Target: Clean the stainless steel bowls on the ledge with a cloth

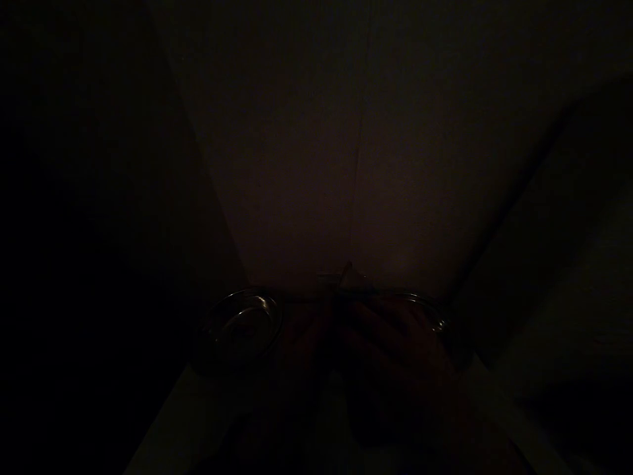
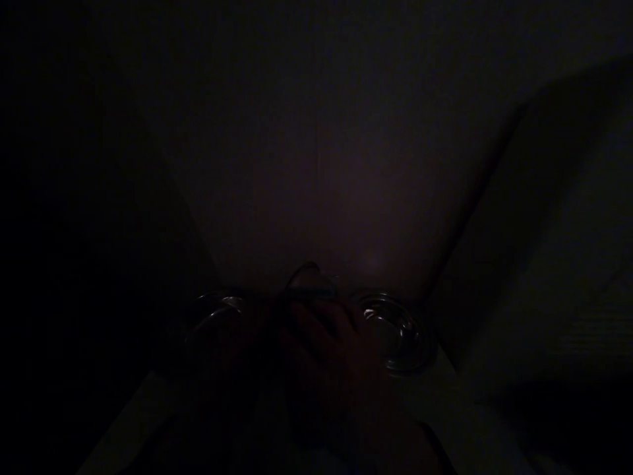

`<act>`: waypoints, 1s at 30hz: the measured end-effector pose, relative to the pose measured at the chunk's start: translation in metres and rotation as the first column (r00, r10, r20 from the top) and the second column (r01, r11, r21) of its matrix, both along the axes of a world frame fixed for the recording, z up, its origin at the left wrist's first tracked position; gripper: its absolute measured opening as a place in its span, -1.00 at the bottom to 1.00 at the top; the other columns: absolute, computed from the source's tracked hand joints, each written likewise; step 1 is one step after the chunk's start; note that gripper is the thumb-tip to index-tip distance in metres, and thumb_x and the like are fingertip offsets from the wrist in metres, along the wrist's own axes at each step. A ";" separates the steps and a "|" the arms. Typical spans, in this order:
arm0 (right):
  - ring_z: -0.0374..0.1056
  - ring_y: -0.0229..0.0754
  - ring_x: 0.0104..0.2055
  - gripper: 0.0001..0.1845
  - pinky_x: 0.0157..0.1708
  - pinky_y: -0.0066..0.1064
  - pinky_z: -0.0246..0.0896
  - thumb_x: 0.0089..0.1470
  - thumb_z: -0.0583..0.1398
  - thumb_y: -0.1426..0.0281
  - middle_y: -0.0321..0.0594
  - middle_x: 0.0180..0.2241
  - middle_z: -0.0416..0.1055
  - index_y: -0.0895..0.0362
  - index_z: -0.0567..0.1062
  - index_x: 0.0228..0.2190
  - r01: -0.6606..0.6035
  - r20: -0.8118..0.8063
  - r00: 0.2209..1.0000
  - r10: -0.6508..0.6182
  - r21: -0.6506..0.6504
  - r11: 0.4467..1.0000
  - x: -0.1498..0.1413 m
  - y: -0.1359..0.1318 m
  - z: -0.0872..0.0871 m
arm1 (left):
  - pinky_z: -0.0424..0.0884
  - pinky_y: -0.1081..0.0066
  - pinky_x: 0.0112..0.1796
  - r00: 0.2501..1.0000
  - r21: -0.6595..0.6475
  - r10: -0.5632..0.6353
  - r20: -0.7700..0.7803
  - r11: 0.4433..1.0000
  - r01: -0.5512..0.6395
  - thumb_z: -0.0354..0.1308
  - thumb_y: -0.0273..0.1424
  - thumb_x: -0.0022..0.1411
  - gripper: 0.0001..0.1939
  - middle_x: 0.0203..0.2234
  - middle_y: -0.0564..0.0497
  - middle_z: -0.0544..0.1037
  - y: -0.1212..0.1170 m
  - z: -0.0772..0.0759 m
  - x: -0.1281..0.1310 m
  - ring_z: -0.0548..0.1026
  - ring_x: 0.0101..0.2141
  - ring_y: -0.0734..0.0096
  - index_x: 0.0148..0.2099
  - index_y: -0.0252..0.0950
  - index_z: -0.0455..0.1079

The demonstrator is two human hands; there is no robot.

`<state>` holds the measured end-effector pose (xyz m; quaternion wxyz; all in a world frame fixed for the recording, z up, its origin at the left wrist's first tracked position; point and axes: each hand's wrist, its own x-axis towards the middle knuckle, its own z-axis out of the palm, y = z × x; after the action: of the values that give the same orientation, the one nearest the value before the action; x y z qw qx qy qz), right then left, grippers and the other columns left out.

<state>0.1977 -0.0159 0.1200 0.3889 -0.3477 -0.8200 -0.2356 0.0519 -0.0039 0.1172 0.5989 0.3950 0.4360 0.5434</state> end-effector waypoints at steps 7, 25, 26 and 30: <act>0.33 -0.01 -0.09 -0.69 -0.17 -0.10 0.27 0.18 0.08 0.48 -0.11 -0.02 0.48 0.14 0.48 -0.06 0.123 -0.025 0.992 -0.127 -0.129 0.984 0.008 0.001 0.004 | 0.48 0.26 -0.22 0.999 -0.024 -0.035 0.006 0.999 0.035 0.10 -0.27 0.28 -0.68 -0.12 -0.08 0.47 -0.006 -0.003 0.003 0.48 -0.20 0.34 0.01 -0.33 0.35; 0.30 0.00 -0.06 -0.73 -0.11 -0.06 0.22 0.18 0.07 0.47 -0.15 -0.07 0.51 0.11 0.54 -0.17 0.004 -0.008 1.000 -0.004 -0.032 0.999 0.000 -0.001 -0.002 | 0.46 0.19 -0.17 0.986 0.021 -0.127 0.110 0.992 0.126 0.10 -0.27 0.28 -0.64 -0.06 -0.11 0.44 0.001 0.000 -0.002 0.47 -0.14 0.29 0.06 -0.33 0.33; 0.29 -0.01 -0.07 -0.74 -0.09 -0.06 0.21 0.18 0.07 0.47 -0.17 -0.08 0.52 0.10 0.55 -0.19 -0.013 -0.014 1.000 0.013 -0.013 1.000 -0.002 -0.001 -0.003 | 0.46 0.20 -0.17 0.985 0.031 -0.127 0.116 0.992 0.124 0.10 -0.27 0.28 -0.64 -0.06 -0.11 0.44 0.003 -0.001 -0.003 0.47 -0.15 0.30 0.06 -0.33 0.33; 0.30 0.01 -0.08 -0.72 -0.13 -0.06 0.22 0.19 0.08 0.48 -0.15 -0.06 0.51 0.13 0.52 -0.14 0.050 -0.051 0.997 -0.053 -0.062 0.997 0.001 0.001 -0.002 | 0.48 0.26 -0.23 0.980 0.049 -0.156 0.125 0.987 0.151 0.09 -0.28 0.29 -0.68 -0.12 -0.09 0.47 0.002 -0.003 -0.002 0.48 -0.21 0.36 0.02 -0.34 0.34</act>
<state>0.1990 -0.0144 0.1183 0.3932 -0.3865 -0.8071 -0.2113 0.0500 -0.0022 0.1144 0.6578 0.4033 0.3542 0.5283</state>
